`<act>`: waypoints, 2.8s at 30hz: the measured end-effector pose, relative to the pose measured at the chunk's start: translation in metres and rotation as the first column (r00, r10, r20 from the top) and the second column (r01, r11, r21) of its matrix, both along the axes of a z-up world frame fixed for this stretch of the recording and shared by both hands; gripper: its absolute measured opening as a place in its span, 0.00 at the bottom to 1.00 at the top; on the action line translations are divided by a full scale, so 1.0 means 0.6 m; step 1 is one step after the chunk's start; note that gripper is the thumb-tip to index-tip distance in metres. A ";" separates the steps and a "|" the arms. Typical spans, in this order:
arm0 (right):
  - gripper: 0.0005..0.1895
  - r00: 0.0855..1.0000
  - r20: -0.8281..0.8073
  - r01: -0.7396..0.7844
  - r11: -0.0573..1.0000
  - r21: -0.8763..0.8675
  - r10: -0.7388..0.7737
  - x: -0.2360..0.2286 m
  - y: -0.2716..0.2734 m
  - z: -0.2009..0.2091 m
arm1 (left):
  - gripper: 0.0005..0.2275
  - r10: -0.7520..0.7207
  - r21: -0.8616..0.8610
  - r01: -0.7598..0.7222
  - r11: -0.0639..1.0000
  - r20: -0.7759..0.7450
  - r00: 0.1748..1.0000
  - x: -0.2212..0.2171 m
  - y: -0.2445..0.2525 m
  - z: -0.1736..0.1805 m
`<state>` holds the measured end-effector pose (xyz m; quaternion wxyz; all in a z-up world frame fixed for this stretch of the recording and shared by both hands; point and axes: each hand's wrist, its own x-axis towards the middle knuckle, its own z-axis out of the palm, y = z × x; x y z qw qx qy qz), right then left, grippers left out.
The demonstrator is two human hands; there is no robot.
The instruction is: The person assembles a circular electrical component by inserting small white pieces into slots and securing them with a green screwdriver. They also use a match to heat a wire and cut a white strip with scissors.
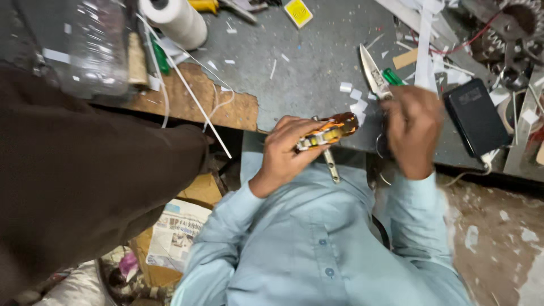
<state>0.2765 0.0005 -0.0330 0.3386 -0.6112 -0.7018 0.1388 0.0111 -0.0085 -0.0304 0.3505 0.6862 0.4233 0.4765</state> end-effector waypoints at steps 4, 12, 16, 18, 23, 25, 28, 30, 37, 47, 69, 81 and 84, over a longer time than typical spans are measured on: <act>0.09 0.918 0.366 0.139 0.988 0.067 -0.154 0.029 0.039 -0.019 | 0.22 0.019 -0.009 -0.018 1.000 0.140 0.990 0.001 0.008 -0.007; 0.09 0.784 -0.613 0.060 0.995 -0.078 -0.095 -0.005 -0.005 0.054 | 0.22 -0.104 0.040 0.109 0.993 -0.113 0.988 -0.014 0.012 0.035; 0.17 0.258 -0.962 -0.110 0.992 0.062 0.088 -0.063 -0.038 0.075 | 0.20 -0.052 0.049 0.055 0.997 -0.066 0.996 0.000 0.013 0.040; 0.15 0.322 -0.920 -0.175 0.969 0.176 0.225 -0.089 -0.040 0.076 | 0.19 -0.037 0.056 0.040 0.998 -0.049 0.998 0.003 0.013 0.038; 0.13 0.485 -0.819 -0.304 0.937 0.170 0.306 -0.119 -0.031 0.076 | 0.22 -0.036 -0.091 0.035 0.995 -0.003 0.999 0.005 0.011 0.033; 0.14 0.483 -0.811 -0.378 0.914 0.147 0.330 -0.117 -0.024 0.080 | 0.22 -0.055 -0.088 0.054 0.995 -0.010 0.998 0.004 0.013 0.031; 0.13 0.564 -0.751 -0.423 0.901 0.094 0.343 -0.111 -0.015 0.092 | 0.22 -0.079 -0.099 0.078 0.992 -0.010 0.997 0.001 0.017 0.029; 0.13 0.571 -0.722 -0.467 0.878 0.106 0.390 -0.102 -0.012 0.104 | 0.22 -0.080 -0.116 0.078 0.990 -0.014 0.997 0.000 0.017 0.027; 0.15 0.618 -0.706 -0.434 0.899 0.060 0.345 -0.106 -0.001 0.119 | 0.22 -0.088 -0.116 0.084 0.990 -0.024 0.996 0.000 0.021 0.029; 0.16 0.525 -0.662 -0.445 0.835 0.323 0.535 -0.096 -0.005 0.050 | 0.16 -0.041 -0.121 0.042 0.992 0.016 0.999 0.008 0.019 0.026; 0.12 0.471 -0.880 0.109 0.994 -0.019 -0.068 -0.025 0.021 0.091 | 0.17 -0.001 -0.134 0.011 0.991 0.079 0.997 0.019 0.015 0.032; 0.13 0.978 0.210 0.017 1.000 -0.023 -0.011 -0.008 -0.028 -0.011 | 0.18 -0.010 -0.196 0.028 0.980 0.093 0.996 0.008 0.001 0.026; 0.18 0.941 0.335 -0.036 0.999 -0.027 0.043 -0.039 -0.056 -0.004 | 0.18 -0.016 -0.208 0.032 0.978 0.077 0.997 0.007 0.003 0.030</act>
